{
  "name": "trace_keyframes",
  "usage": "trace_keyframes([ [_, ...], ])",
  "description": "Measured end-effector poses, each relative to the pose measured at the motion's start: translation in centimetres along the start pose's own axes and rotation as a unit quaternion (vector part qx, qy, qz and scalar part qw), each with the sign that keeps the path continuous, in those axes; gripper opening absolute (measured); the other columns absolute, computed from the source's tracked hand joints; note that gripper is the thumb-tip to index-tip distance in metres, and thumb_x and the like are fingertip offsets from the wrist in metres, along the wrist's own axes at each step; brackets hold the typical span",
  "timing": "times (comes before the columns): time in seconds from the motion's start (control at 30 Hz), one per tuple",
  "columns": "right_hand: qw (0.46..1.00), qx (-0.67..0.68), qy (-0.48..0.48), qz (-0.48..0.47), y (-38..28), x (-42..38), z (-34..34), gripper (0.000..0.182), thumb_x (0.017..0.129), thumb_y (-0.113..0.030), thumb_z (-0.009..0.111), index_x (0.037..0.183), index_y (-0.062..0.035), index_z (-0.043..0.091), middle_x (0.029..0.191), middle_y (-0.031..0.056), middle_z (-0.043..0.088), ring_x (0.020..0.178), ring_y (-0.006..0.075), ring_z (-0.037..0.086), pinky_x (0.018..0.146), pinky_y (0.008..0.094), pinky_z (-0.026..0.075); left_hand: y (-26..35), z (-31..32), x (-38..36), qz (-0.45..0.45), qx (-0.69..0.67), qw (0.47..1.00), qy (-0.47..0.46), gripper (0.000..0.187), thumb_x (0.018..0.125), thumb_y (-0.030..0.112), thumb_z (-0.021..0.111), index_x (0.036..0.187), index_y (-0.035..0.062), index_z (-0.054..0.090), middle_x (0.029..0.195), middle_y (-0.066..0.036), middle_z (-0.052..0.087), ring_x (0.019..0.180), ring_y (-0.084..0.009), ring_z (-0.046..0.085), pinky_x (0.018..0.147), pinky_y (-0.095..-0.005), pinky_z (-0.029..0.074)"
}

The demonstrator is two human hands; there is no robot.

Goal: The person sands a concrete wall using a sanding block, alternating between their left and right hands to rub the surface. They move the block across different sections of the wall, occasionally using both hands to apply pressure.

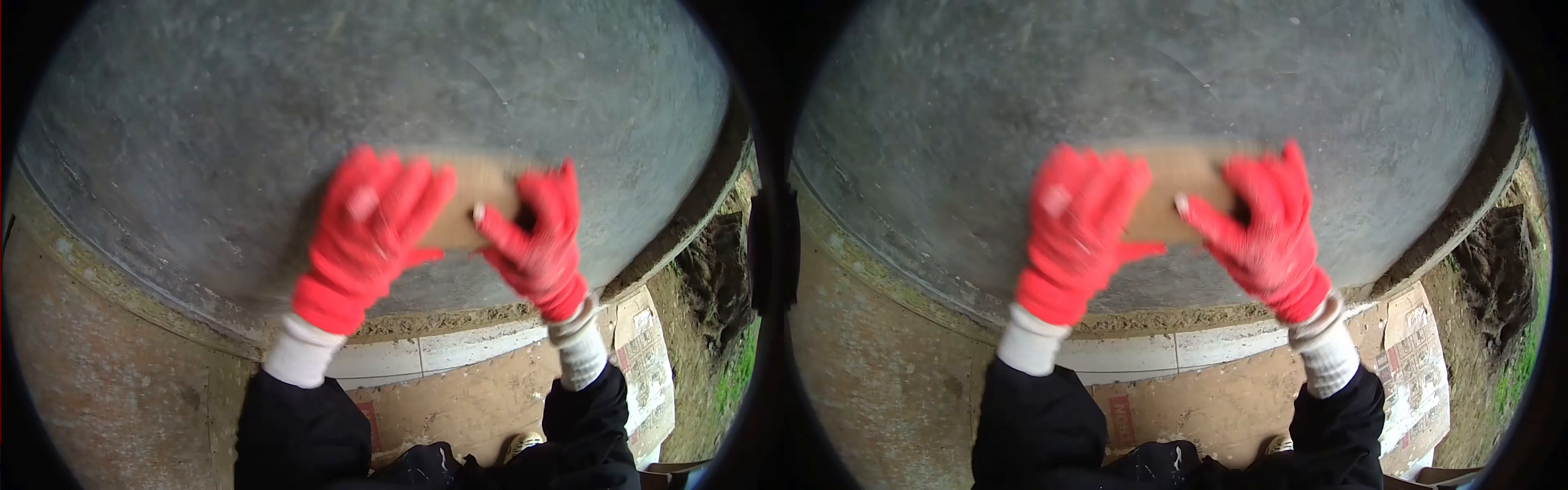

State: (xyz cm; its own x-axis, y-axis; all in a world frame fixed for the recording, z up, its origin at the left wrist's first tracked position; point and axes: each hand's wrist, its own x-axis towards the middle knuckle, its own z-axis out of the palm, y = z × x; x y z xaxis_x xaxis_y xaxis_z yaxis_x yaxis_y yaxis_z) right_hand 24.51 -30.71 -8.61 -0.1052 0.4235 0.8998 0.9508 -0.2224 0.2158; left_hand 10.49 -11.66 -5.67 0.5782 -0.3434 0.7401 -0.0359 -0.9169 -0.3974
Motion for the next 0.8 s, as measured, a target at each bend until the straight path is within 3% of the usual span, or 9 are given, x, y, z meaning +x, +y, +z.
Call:
trace_keyframes([
  [0.07,0.997,0.066,-0.032,0.036,-2.1,-5.4,2.1,0.040,0.068,-0.020,0.082,0.104,-0.0106,0.068,0.086,0.0089,0.056,0.080,0.0285,0.053,0.078,0.0487,0.045,3.5,4.8,-6.8,0.010,0.010,0.999,0.030,0.085,0.055,0.038,0.085,0.130,0.0132,0.054,0.132,-0.006,0.047,0.121,-0.0284,0.044,0.102,-0.0516,0.039],
  [0.13,0.965,0.184,-0.082,0.167,-5.0,-12.9,4.9,0.039,0.071,-0.025,0.082,0.096,-0.0011,0.063,0.081,0.0107,0.054,0.075,0.0306,0.052,0.070,0.0424,0.045,8.1,9.8,-15.5,-0.032,-0.020,0.998,-0.041,0.075,0.063,0.038,0.080,0.130,0.0156,0.055,0.131,-0.005,0.046,0.121,-0.0269,0.042,0.105,-0.0506,0.038],
  [0.27,0.987,0.103,-0.090,0.082,-6.3,-16.5,6.3,0.047,0.070,-0.026,0.083,0.103,0.0014,0.063,0.093,0.0141,0.059,0.091,0.0332,0.056,0.084,0.0424,0.048,10.2,10.6,-18.4,-0.083,-0.047,0.991,-0.098,0.073,0.064,0.038,0.078,0.130,0.0165,0.055,0.131,-0.004,0.046,0.123,-0.0268,0.042,0.105,-0.0501,0.038],
  [0.33,0.958,0.175,-0.109,0.199,-4.7,-10.2,3.9,0.046,0.071,-0.026,0.083,0.108,-0.0042,0.065,0.103,0.0153,0.058,0.099,0.0335,0.055,0.094,0.0473,0.046,5.9,8.1,-12.9,0.002,0.071,0.997,0.017,0.075,0.063,0.037,0.079,0.130,0.0143,0.055,0.132,-0.005,0.046,0.123,-0.0273,0.042,0.105,-0.0505,0.038],
  [0.4,1.000,0.019,-0.020,0.000,-2.4,-3.2,1.8,0.054,0.063,-0.021,0.084,0.113,-0.0152,0.067,0.113,0.0151,0.055,0.106,0.0341,0.053,0.100,0.0552,0.041,1.2,2.9,-5.3,0.019,0.032,0.999,0.023,0.086,0.052,0.031,0.085,0.131,0.0134,0.054,0.133,-0.006,0.046,0.124,-0.0294,0.043,0.104,-0.0521,0.038],
  [0.47,1.000,-0.018,-0.023,-0.012,-1.8,1.5,0.1,0.078,0.046,-0.017,0.081,0.121,-0.0276,0.066,0.122,0.0132,0.050,0.113,0.0361,0.049,0.104,0.0609,0.036,-1.1,-0.6,-1.0,-0.004,0.000,0.999,0.042,0.092,0.046,0.027,0.088,0.131,0.0134,0.054,0.132,-0.006,0.046,0.122,-0.0299,0.043,0.103,-0.0525,0.038],
  [0.63,0.999,0.014,-0.013,0.033,-3.9,-5.0,3.2,0.068,0.055,-0.020,0.085,0.119,-0.0304,0.067,0.114,0.0118,0.052,0.104,0.0341,0.052,0.099,0.0591,0.039,1.7,3.5,-6.5,0.003,0.001,1.000,0.028,0.089,0.047,0.027,0.086,0.130,0.0161,0.056,0.131,-0.004,0.046,0.120,-0.0274,0.043,0.104,-0.0499,0.039],
  [0.7,0.995,0.075,-0.016,0.060,-5.9,-11.2,6.0,0.046,0.066,-0.023,0.084,0.107,-0.0143,0.066,0.096,0.0105,0.053,0.085,0.0318,0.053,0.077,0.0489,0.044,5.1,8.1,-13.3,0.005,0.020,1.000,-0.002,0.081,0.055,0.031,0.081,0.131,0.0183,0.056,0.130,-0.003,0.047,0.123,-0.0253,0.040,0.106,-0.0479,0.039],
  [0.8,0.984,0.117,-0.103,0.085,-8.9,-18.1,8.1,0.042,0.070,-0.023,0.083,0.100,-0.0032,0.062,0.090,0.0123,0.053,0.081,0.0314,0.052,0.072,0.0447,0.045,9.6,13.2,-22.0,-0.040,-0.025,0.997,-0.054,0.071,0.063,0.032,0.076,0.130,0.0164,0.057,0.130,-0.004,0.047,0.123,-0.0253,0.040,0.106,-0.0470,0.039],
])
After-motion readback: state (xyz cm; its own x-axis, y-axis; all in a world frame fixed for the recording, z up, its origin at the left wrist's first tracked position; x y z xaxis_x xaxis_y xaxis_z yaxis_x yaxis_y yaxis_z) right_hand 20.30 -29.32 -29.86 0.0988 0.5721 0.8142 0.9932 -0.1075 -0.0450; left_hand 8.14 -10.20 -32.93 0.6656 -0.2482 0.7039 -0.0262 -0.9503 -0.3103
